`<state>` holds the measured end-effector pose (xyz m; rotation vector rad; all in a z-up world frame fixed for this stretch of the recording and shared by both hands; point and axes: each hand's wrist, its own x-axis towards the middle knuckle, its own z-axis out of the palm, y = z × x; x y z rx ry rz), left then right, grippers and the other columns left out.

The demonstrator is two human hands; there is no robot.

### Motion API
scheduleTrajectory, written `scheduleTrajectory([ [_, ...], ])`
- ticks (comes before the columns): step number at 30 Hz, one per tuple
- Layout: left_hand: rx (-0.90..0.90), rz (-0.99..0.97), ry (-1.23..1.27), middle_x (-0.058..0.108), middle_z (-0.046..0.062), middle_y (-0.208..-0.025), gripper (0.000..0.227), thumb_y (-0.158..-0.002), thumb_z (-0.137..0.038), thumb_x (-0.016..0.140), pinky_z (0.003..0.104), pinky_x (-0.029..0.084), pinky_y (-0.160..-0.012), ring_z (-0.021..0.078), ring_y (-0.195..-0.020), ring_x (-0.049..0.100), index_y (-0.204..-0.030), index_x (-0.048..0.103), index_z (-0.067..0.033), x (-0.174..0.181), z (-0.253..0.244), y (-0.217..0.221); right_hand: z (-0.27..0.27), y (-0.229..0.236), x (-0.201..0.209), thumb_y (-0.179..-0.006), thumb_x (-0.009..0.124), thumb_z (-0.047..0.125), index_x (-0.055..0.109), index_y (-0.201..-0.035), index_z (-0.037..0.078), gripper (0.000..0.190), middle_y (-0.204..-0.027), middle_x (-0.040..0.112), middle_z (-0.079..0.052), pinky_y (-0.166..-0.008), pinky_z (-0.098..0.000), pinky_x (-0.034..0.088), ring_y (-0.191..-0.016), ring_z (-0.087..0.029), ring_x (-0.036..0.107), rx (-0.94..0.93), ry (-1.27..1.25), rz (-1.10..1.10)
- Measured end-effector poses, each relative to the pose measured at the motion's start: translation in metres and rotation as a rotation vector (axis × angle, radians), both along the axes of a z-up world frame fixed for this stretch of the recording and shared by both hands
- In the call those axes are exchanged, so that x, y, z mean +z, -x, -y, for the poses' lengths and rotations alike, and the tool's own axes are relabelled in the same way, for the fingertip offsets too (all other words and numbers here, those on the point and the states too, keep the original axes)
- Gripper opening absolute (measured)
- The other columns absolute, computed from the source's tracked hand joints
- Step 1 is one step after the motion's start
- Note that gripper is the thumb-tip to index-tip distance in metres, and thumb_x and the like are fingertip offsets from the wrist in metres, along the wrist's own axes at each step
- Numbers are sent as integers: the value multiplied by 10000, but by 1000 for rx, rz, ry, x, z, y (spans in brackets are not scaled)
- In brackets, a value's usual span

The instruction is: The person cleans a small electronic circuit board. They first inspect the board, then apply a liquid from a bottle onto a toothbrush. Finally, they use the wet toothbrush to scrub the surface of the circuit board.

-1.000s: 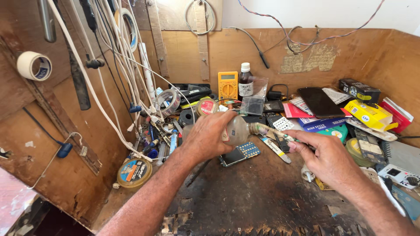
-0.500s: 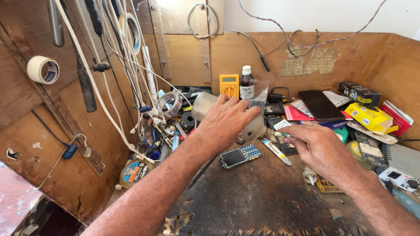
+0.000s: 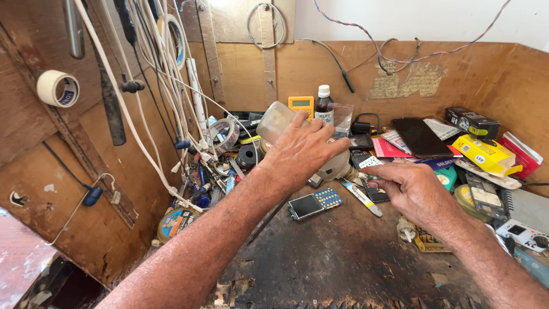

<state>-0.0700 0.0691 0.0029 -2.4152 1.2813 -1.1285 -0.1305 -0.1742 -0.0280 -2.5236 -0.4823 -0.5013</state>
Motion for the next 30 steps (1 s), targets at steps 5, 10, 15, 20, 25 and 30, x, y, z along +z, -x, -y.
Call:
scheduleTrajectory([
  [5,10,13,-7,632,19,-1028,384,-849,-146,687,510,409,-1049,227,-1089,634,-1214,620,-242,0,-2,2,9,-14,-12,-899,688,18,774,-1192,116,321,-983,810,-106,-740,-331,591,-845,-164,758,-54,-66,-131],
  [10,-11,-1,19,631,21,-1040,458,-827,-139,680,503,409,-1036,225,-1084,627,-1265,614,-257,0,-5,6,24,-40,-31,-869,662,-16,758,-1166,10,313,-984,837,-81,-832,-265,611,-908,-97,773,189,-431,-311],
  [15,-72,-75,84,624,24,-1038,435,-874,-128,674,494,405,-1035,222,-1098,620,-1284,620,-260,0,-8,6,39,-56,-42,-905,688,37,744,-1200,-6,304,-945,831,-93,-821,-273,586,-888,-116,738,165,-462,-504],
  [20,-48,-79,80,624,18,-1035,451,-855,-120,676,492,400,-1043,218,-1095,620,-1280,630,-265,-3,-8,6,32,-49,-40,-932,672,79,757,-1200,23,287,-928,826,-92,-788,-294,573,-876,-121,722,80,-444,-571],
  [25,-49,-118,131,646,22,-1057,483,-842,-92,685,492,394,-1024,233,-1106,621,-1293,625,-253,-5,-12,6,15,-35,-25,-885,704,72,766,-1186,85,307,-980,840,-76,-801,-281,605,-901,-110,765,-46,-257,-297],
  [30,-45,-311,206,661,25,-1080,622,-757,-54,770,457,394,-985,235,-1118,620,-1328,612,-243,-3,-17,9,11,-26,-7,-911,640,43,774,-1177,89,301,-994,840,-98,-809,-294,617,-922,-115,799,-51,-139,-218],
])
